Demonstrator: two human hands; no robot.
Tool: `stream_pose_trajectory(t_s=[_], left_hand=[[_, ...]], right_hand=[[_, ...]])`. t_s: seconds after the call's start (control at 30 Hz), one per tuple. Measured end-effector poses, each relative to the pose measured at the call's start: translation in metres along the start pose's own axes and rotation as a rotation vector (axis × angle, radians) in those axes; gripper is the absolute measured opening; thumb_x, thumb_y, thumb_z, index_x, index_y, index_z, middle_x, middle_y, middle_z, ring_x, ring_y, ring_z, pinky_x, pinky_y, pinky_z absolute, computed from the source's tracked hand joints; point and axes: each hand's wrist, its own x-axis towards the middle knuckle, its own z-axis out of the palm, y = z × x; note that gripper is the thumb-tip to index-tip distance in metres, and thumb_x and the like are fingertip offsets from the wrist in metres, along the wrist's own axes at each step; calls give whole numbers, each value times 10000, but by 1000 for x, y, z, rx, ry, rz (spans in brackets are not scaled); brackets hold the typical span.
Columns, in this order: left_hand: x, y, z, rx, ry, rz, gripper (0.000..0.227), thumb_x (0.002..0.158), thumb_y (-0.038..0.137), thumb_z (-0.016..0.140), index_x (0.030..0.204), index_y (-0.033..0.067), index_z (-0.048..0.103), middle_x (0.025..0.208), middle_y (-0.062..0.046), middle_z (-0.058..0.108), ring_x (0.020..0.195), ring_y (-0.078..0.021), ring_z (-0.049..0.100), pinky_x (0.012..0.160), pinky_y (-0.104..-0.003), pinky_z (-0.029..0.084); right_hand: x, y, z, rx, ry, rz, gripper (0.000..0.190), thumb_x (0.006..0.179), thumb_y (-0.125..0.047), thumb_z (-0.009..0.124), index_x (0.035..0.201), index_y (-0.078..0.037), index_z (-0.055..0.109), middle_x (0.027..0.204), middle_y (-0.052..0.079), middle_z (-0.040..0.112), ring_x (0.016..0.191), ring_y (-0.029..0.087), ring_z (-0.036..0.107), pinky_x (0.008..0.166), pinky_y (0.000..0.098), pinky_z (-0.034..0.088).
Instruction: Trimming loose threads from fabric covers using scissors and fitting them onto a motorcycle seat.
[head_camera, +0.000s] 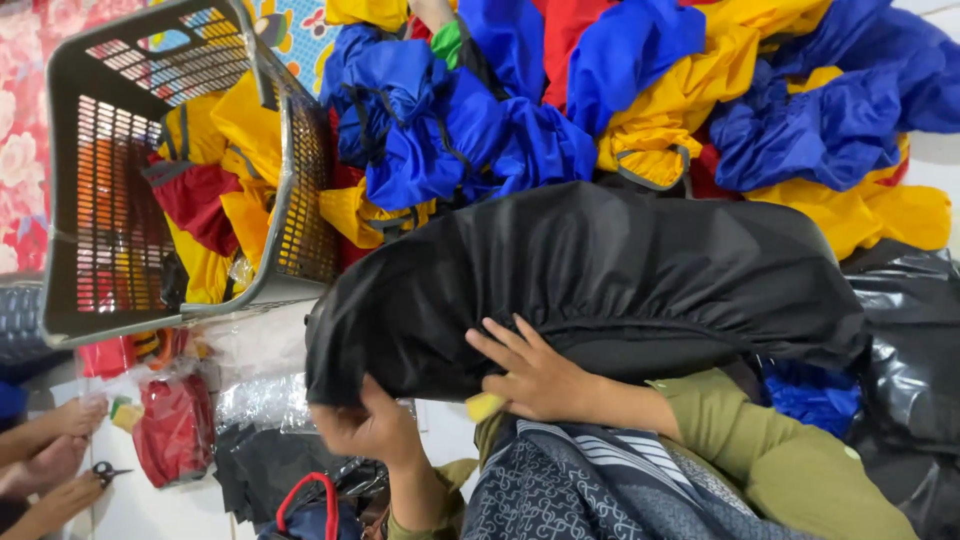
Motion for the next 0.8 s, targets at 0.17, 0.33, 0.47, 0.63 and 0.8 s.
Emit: stream_pose_trajectory(t_s=[0.17, 0.33, 0.47, 0.63, 0.8], left_hand=[[4, 36, 0, 37, 72, 34, 210, 940, -95, 560, 1074, 11, 437, 1036, -99, 484, 893, -210, 518, 880, -311, 455], [-14, 53, 36, 129, -168, 169, 424, 778, 29, 816, 1096, -22, 540, 949, -77, 569, 685, -137, 458, 565, -263, 391], [-24, 65, 73, -17, -552, 293, 231, 691, 1, 829, 857, 47, 675, 1220, -95, 688, 936, -235, 684, 783, -323, 569], [-35, 58, 102, 117, -626, 687, 105, 826, 121, 742, 895, 107, 665, 1224, -66, 693, 1170, -336, 629, 1021, -476, 478], [-69, 31, 103, 236, -754, 782, 162, 891, 197, 774, 940, 119, 641, 1288, -121, 688, 1337, -391, 564, 1140, -640, 320]], right_hand=[[7, -12, -5, -11, -28, -141, 162, 854, -196, 695, 950, -97, 611, 1570, 212, 418, 1455, 470, 355, 1132, 717, 262], [0, -6, 1, -25, -43, -204, 204, 915, -199, 605, 1079, -78, 606, 1397, 191, 545, 1350, 437, 439, 1155, 723, 269], [-10, -12, -36, -121, -3, -276, 198, 846, -182, 654, 1024, -121, 593, 1052, 69, 640, 1044, 279, 602, 1046, 492, 461], [-38, -3, -77, -81, 187, -236, 119, 985, -178, 596, 1009, -113, 693, 1083, 93, 676, 986, 278, 640, 891, 459, 520], [-76, 21, -80, -126, 481, -78, 183, 956, -269, 597, 958, -157, 742, 1152, 95, 755, 981, 304, 752, 717, 427, 584]])
